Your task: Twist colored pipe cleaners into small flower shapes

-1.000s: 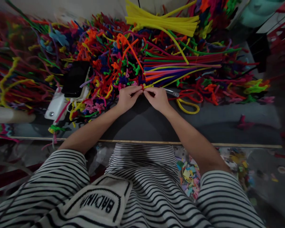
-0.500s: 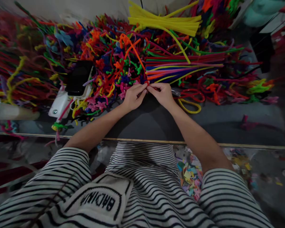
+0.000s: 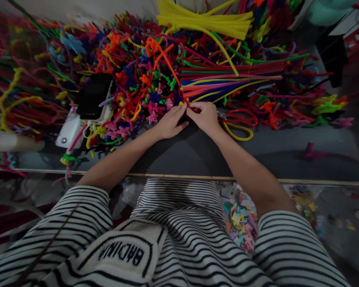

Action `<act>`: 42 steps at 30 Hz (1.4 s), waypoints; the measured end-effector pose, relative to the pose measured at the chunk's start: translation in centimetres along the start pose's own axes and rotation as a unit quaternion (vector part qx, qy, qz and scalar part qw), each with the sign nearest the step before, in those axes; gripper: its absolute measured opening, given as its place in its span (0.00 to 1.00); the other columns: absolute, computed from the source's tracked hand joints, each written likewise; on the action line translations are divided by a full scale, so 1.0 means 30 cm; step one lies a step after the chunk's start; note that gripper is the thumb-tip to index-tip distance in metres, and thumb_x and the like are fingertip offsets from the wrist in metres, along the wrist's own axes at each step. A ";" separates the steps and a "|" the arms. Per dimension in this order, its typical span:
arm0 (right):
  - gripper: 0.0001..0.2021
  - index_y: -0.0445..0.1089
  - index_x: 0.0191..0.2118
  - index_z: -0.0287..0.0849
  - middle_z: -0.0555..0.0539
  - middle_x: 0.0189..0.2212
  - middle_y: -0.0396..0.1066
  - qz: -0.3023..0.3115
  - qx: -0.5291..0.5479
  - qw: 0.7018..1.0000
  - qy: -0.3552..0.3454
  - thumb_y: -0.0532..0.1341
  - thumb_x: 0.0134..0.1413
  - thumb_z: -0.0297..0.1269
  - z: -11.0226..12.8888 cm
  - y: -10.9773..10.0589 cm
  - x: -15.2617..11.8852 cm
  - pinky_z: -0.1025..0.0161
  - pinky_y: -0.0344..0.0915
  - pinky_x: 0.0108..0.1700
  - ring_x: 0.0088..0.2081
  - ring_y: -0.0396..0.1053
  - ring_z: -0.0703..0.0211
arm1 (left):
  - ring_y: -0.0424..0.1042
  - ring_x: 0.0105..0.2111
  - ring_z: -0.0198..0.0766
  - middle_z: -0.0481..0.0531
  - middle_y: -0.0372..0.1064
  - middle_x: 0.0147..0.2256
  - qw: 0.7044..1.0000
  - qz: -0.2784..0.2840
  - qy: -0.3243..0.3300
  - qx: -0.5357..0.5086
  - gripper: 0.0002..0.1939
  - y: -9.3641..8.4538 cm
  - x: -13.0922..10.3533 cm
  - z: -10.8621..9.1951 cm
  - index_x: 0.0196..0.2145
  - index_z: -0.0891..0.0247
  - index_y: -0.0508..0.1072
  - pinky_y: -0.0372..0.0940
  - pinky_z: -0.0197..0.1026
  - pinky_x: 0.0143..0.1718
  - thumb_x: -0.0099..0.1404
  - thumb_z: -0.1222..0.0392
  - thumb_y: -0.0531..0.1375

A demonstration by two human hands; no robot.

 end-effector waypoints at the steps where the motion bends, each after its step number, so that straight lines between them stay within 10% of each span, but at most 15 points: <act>1: 0.12 0.81 0.29 0.39 0.51 0.22 0.71 0.001 0.003 1.000 0.001 0.65 0.56 0.41 0.001 0.000 0.001 0.64 0.59 0.32 0.26 0.65 0.63 | 0.70 0.60 0.56 0.68 0.68 0.61 1.000 0.001 -0.007 0.004 0.38 0.003 -0.001 -0.003 0.75 0.64 0.53 0.69 0.60 0.62 0.73 0.53 0.59; 16: 0.05 0.81 0.28 0.39 0.54 0.19 0.65 0.049 0.109 0.987 0.106 0.70 0.51 0.33 0.015 -0.003 0.005 0.63 0.57 0.32 0.25 0.60 0.65 | 0.82 0.45 0.38 0.56 0.84 0.44 0.975 -0.186 -0.120 -0.014 0.14 -0.132 0.019 -0.076 0.48 0.63 0.83 0.75 0.41 0.50 0.76 0.62 0.56; 25: 0.10 0.81 0.33 0.36 0.60 0.10 0.53 0.227 0.235 0.913 0.243 0.75 0.46 0.37 0.039 -0.015 -0.012 0.66 0.35 0.18 0.14 0.41 0.73 | 0.82 0.52 0.41 0.57 0.83 0.48 0.991 -0.072 0.047 0.101 0.22 -0.128 0.002 -0.035 0.55 0.59 0.80 0.76 0.47 0.56 0.81 0.53 0.49; 42: 0.17 0.80 0.33 0.36 0.60 0.14 0.56 0.383 0.273 0.863 0.183 0.77 0.45 0.46 0.062 -0.010 -0.012 0.66 0.36 0.20 0.17 0.45 0.74 | 0.82 0.48 0.37 0.52 0.83 0.45 0.974 -0.025 0.177 0.137 0.13 -0.239 -0.042 -0.089 0.50 0.52 0.79 0.77 0.42 0.49 0.80 0.57 0.54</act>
Point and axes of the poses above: each hand's wrist, its own x-axis towards the middle knuckle, its own y-axis out of the palm, z = x × y, the point moved 2 cm from there along x, towards the middle knuckle
